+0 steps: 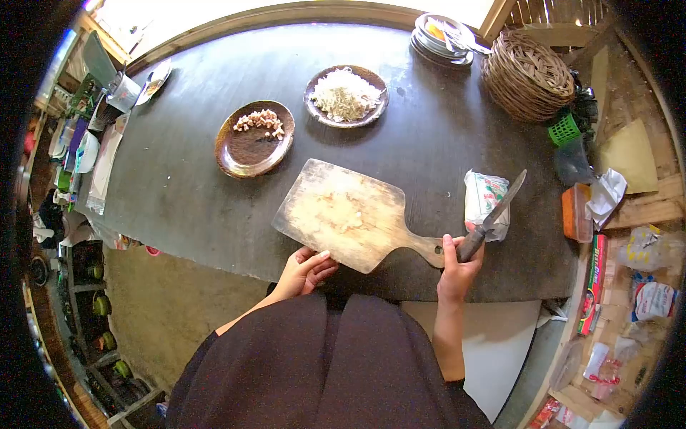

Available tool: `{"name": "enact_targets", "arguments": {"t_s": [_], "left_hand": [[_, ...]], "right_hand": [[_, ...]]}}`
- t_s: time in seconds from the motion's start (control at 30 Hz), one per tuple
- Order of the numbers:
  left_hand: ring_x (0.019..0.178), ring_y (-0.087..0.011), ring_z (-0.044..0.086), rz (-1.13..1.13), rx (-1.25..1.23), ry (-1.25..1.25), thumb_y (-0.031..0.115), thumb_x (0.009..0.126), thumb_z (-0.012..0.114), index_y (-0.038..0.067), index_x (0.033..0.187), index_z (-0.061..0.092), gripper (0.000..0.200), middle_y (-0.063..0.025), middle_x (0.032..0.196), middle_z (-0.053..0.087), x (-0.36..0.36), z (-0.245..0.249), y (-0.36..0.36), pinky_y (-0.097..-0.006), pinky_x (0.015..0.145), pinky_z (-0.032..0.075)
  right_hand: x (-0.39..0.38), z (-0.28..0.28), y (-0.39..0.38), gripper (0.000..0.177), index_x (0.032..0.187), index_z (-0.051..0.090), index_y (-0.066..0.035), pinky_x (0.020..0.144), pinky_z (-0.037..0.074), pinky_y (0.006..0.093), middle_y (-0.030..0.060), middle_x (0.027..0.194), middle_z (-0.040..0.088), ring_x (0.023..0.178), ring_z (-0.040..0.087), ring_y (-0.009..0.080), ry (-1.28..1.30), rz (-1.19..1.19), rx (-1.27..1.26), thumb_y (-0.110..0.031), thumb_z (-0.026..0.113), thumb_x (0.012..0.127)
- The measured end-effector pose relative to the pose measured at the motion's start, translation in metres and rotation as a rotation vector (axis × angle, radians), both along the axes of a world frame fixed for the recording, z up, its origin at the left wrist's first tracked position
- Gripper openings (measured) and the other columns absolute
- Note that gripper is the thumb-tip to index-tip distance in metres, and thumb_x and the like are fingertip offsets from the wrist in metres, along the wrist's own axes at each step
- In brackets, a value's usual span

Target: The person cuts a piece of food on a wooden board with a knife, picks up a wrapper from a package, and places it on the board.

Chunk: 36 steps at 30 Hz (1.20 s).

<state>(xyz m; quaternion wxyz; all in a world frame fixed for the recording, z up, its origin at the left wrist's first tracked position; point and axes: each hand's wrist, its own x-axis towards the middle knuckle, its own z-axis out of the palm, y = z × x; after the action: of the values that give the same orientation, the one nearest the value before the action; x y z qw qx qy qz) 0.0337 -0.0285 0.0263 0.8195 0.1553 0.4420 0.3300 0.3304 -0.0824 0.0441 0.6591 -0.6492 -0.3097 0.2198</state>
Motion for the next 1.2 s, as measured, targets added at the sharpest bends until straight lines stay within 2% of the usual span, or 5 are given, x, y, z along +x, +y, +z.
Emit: {"name": "enact_targets", "arguments": {"t_s": [0.27,0.4,0.53,0.9,1.2], "left_hand": [[0.141,-0.0271,0.050,-0.231,-0.175,-0.111,0.032,0.107,0.051,-0.001,0.156,0.035,0.062,-0.0216,0.154,0.048,-0.052,0.024,-0.006,-0.0404,0.116,0.043],[0.108,-0.0306,0.073,-0.241,0.038,0.018,0.029,0.106,0.052,-0.006,0.132,0.061,0.044,-0.0236,0.118,0.072,-0.091,0.027,-0.002,-0.0411,0.098,0.058],[0.096,-0.0285,0.075,-0.113,0.361,0.111,0.024,0.105,0.056,-0.003,0.113,0.069,0.031,-0.0189,0.105,0.076,-0.081,0.047,0.019,-0.0416,0.093,0.059],[0.110,-0.0224,0.070,-0.413,1.174,0.493,0.005,0.098,0.066,-0.001,0.109,0.072,0.015,-0.0127,0.113,0.075,0.025,0.037,0.041,-0.0349,0.101,0.050],[0.106,-0.0248,0.070,-0.575,1.094,0.382,0.003,0.095,0.067,0.000,0.105,0.073,0.013,-0.0116,0.110,0.075,0.047,0.030,0.052,-0.0352,0.096,0.052]], "right_hand": [[-0.006,0.006,0.009,0.042,0.131,0.060,-0.002,0.073,0.044,0.0214,-0.0044,0.084,0.057,0.076,0.052,0.0040,-0.169,0.069,-0.123,-0.004,0.074,0.092],[0.009,-0.006,0.009,0.045,0.132,0.059,0.000,0.073,0.047,0.0231,-0.0017,0.088,0.062,0.078,0.056,0.0063,-0.278,0.136,-0.246,-0.007,0.077,0.091],[0.010,-0.024,0.009,0.045,0.128,0.060,0.001,0.080,0.053,0.0304,0.0079,0.099,0.071,0.086,0.066,0.0150,-0.317,0.078,-0.246,-0.010,0.080,0.089],[-0.009,-0.026,0.003,0.043,0.125,0.066,-0.002,0.082,0.057,0.0361,0.0163,0.105,0.075,0.093,0.075,0.0256,-0.503,-0.024,-0.261,-0.009,0.081,0.086],[-0.013,-0.007,-0.006,0.040,0.123,0.069,-0.002,0.085,0.057,0.0395,0.0184,0.110,0.075,0.099,0.074,0.0339,-0.619,-0.113,-0.209,-0.007,0.079,0.085]]}}
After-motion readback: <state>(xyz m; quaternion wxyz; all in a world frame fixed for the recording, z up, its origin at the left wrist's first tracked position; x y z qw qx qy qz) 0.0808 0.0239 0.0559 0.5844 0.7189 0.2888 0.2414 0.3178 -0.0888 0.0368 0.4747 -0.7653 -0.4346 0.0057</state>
